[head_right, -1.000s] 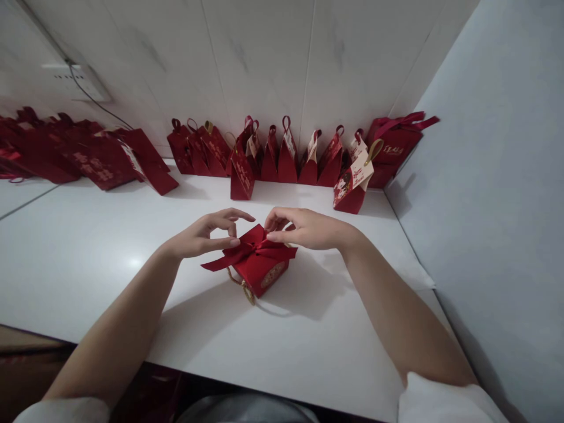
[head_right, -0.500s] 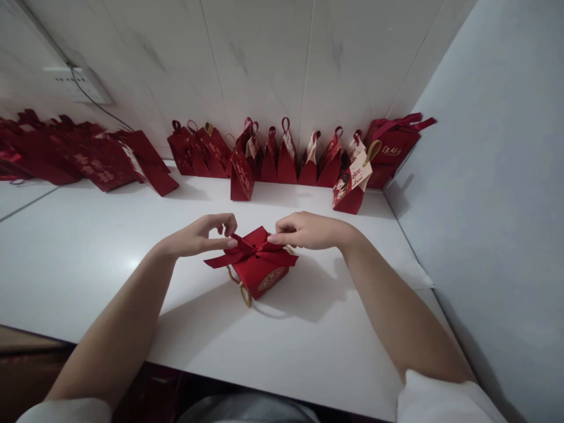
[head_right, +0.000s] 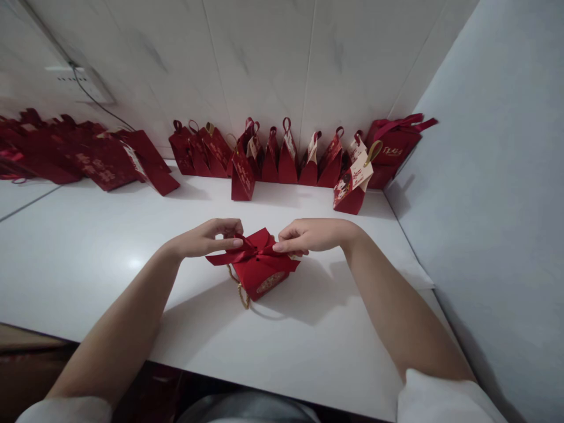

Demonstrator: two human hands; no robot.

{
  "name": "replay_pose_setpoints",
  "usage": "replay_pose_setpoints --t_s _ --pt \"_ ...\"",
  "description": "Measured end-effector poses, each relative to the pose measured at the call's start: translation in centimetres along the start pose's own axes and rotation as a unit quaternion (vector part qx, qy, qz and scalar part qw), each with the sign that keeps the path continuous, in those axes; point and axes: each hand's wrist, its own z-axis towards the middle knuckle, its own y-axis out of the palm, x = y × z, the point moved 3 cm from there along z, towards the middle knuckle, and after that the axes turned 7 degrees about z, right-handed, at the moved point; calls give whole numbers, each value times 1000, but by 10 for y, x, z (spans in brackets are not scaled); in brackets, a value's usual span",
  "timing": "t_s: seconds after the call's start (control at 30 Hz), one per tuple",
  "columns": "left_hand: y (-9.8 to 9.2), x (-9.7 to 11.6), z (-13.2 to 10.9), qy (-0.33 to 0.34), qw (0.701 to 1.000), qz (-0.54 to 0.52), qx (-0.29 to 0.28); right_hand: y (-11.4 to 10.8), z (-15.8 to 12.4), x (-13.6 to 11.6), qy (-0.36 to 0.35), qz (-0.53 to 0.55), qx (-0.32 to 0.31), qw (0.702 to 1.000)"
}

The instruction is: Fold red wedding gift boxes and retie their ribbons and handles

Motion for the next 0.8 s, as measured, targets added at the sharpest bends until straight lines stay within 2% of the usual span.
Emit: replay_pose_setpoints --t_s 0.2,0.33,0.6,0.67,0.8 --pt "1 1 1 21 999 -27 -8 2 0 -2 -9 1 -17 1000" --pt "1 -1 0 5 999 -31 -23 1 1 -2 -9 12 7 1000" --pt "-2 -3 1 15 999 -25 -29 1 3 -4 -55 6 9 998" --pt "-2 -4 1 22 999 -20 -16 0 2 -6 -61 0 30 998" --pt "-5 -3 0 36 998 1 49 -1 0 -9 -78 -22 82 993"
